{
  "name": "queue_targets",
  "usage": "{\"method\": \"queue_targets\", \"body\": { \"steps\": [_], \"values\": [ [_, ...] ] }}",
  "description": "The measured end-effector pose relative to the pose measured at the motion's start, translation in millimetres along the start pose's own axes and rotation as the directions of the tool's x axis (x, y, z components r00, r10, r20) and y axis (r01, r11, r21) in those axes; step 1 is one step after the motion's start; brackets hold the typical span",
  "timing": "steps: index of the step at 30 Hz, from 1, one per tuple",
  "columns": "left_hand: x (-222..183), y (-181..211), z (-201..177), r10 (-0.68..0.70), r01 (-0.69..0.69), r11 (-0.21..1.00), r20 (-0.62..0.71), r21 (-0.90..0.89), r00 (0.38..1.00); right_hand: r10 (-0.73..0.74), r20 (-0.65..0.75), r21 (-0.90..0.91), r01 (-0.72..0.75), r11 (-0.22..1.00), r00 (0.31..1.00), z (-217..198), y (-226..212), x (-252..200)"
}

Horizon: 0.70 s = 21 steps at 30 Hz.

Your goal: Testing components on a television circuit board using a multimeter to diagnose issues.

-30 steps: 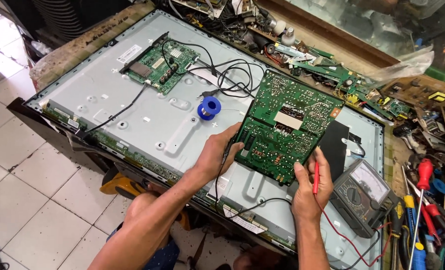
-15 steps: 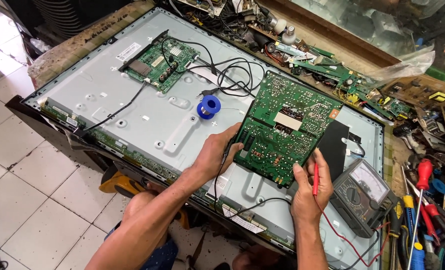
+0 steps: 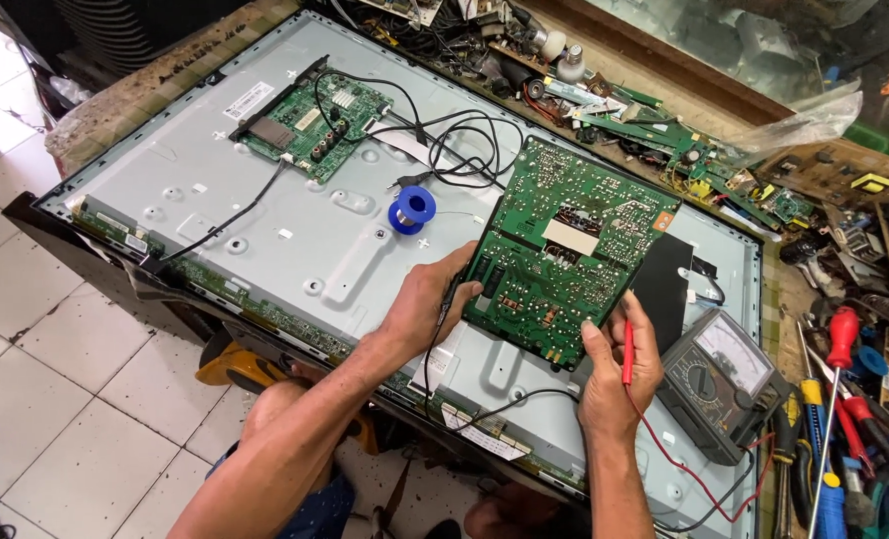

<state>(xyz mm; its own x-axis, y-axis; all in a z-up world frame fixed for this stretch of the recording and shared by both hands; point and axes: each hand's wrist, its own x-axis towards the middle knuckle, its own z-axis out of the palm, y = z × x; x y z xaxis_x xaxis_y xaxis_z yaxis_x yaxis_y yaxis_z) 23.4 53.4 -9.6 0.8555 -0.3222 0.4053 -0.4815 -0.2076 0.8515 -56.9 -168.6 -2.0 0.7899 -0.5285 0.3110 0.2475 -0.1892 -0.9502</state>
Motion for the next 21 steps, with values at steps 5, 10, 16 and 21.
{"method": "queue_targets", "body": {
  "steps": [5,10,16,21],
  "values": [
    [-0.1,2.4,-2.0,0.041,-0.041,0.999,-0.008,0.004,0.999,-0.012,-0.009,0.009,0.012,1.0,1.0,0.8,-0.5,-0.6],
    [0.8,-0.7,-0.5,0.015,-0.015,1.0,-0.005,0.007,1.0,-0.004,-0.013,-0.01,0.004,1.0,1.0,0.8,-2.8,-1.3],
    [0.4,3.9,-3.2,0.027,-0.027,1.0,-0.003,0.002,1.0,-0.008,-0.008,-0.014,0.008,1.0,1.0,0.1,0.5,-0.5],
    [0.4,7.9,3.4,-0.136,0.133,0.989,-0.05,-0.06,0.989,-0.113,0.051,0.146,0.104,0.984,0.992,-8.0,17.6,2.9]
  ]
}}
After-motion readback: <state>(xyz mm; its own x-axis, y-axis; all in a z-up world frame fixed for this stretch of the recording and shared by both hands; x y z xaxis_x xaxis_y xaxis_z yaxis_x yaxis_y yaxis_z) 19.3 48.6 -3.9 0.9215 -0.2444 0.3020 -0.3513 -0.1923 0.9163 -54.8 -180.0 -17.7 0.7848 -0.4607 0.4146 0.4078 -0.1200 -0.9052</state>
